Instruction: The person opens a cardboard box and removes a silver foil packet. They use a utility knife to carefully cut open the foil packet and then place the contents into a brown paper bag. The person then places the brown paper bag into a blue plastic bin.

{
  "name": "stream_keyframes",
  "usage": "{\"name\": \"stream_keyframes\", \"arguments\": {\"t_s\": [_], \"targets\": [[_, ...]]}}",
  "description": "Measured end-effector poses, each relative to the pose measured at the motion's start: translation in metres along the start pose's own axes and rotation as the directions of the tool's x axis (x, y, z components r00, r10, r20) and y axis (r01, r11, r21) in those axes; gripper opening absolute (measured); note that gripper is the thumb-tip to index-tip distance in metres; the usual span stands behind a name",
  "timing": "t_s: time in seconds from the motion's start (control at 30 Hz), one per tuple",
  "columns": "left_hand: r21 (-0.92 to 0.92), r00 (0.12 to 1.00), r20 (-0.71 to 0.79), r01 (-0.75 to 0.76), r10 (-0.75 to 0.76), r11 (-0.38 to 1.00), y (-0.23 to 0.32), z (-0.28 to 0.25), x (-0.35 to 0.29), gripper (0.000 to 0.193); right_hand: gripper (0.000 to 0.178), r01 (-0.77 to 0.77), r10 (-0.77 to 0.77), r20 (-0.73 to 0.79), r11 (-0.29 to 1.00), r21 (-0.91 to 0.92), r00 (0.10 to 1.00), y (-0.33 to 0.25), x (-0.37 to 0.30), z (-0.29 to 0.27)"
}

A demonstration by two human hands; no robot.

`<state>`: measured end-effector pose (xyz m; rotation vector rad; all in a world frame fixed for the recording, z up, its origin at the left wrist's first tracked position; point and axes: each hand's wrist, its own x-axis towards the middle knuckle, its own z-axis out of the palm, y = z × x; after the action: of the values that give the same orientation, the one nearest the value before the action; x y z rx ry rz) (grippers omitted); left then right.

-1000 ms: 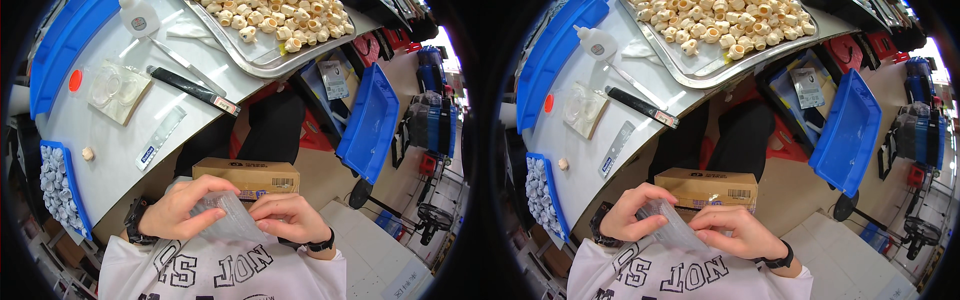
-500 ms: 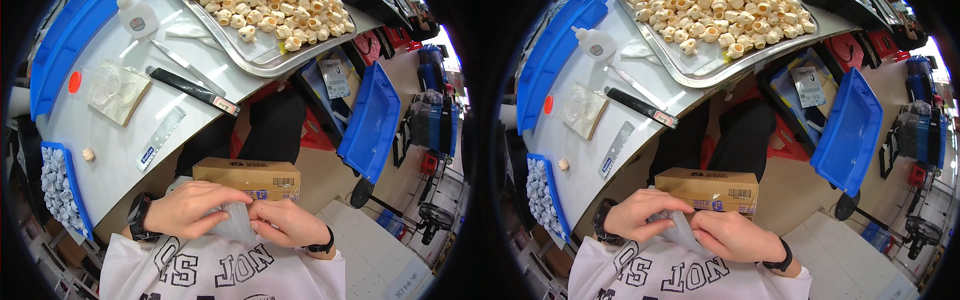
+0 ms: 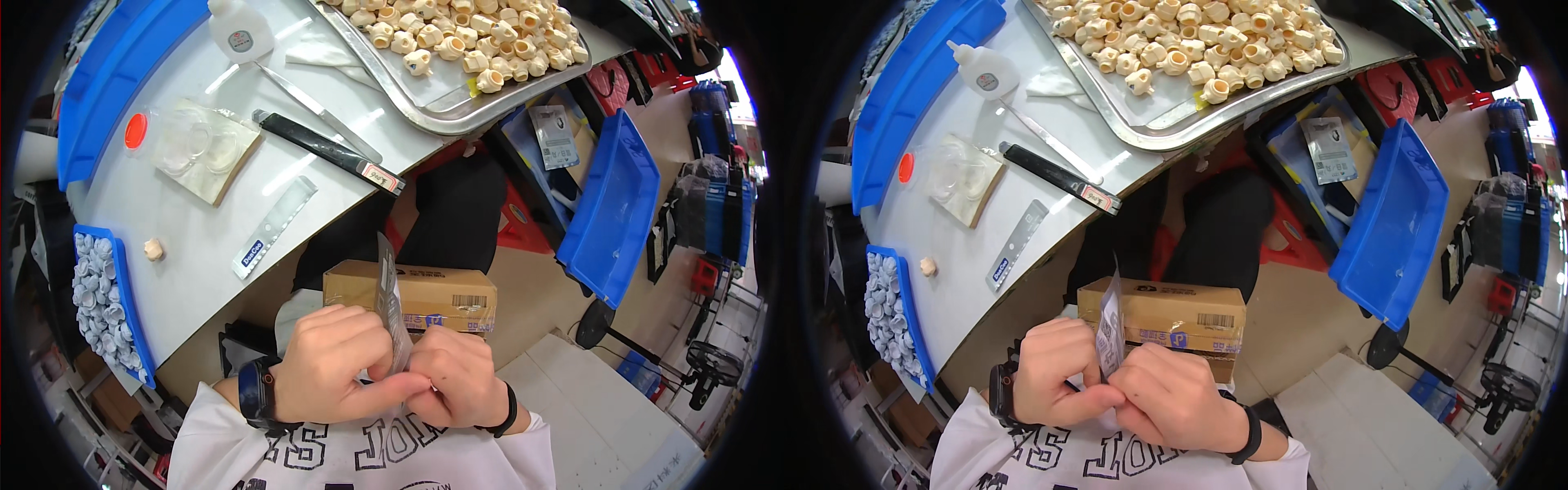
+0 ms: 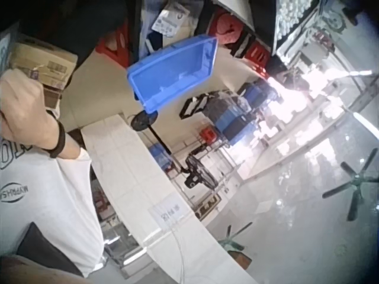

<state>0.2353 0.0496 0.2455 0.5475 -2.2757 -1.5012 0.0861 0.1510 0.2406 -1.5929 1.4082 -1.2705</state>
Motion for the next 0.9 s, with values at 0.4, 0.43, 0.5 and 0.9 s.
{"name": "stream_keyframes", "arguments": {"t_s": [0.4, 0.43, 0.5, 0.9], "targets": [[-0.068, 0.988, 0.106, -0.104, 0.111, 0.992, 0.002, -0.01, -0.002, 0.018, 0.016, 0.063, -0.065, -0.047, 0.997, -0.037, 0.997, 0.0, -0.001, 0.008], [-0.089, 0.988, 0.103, -0.107, 0.116, 0.99, 0.004, -0.013, -0.002, 0.019, 0.02, 0.048, -0.048, -0.017, 0.999, -0.003, 0.999, -0.003, -0.001, 0.008], [-0.13, 0.988, 0.096, -0.112, 0.125, 0.985, 0.009, -0.016, -0.001, 0.02, 0.031, 0.015, -0.018, 0.047, 0.998, 0.063, 0.999, -0.013, 0.001, -0.001], [-0.289, 0.974, 0.113, -0.159, 0.198, 0.944, 0.008, -0.011, -0.009, 0.03, 0.021, -0.147, 0.052, 0.361, 0.959, 0.241, 0.931, -0.018, -0.001, -0.015]]}}
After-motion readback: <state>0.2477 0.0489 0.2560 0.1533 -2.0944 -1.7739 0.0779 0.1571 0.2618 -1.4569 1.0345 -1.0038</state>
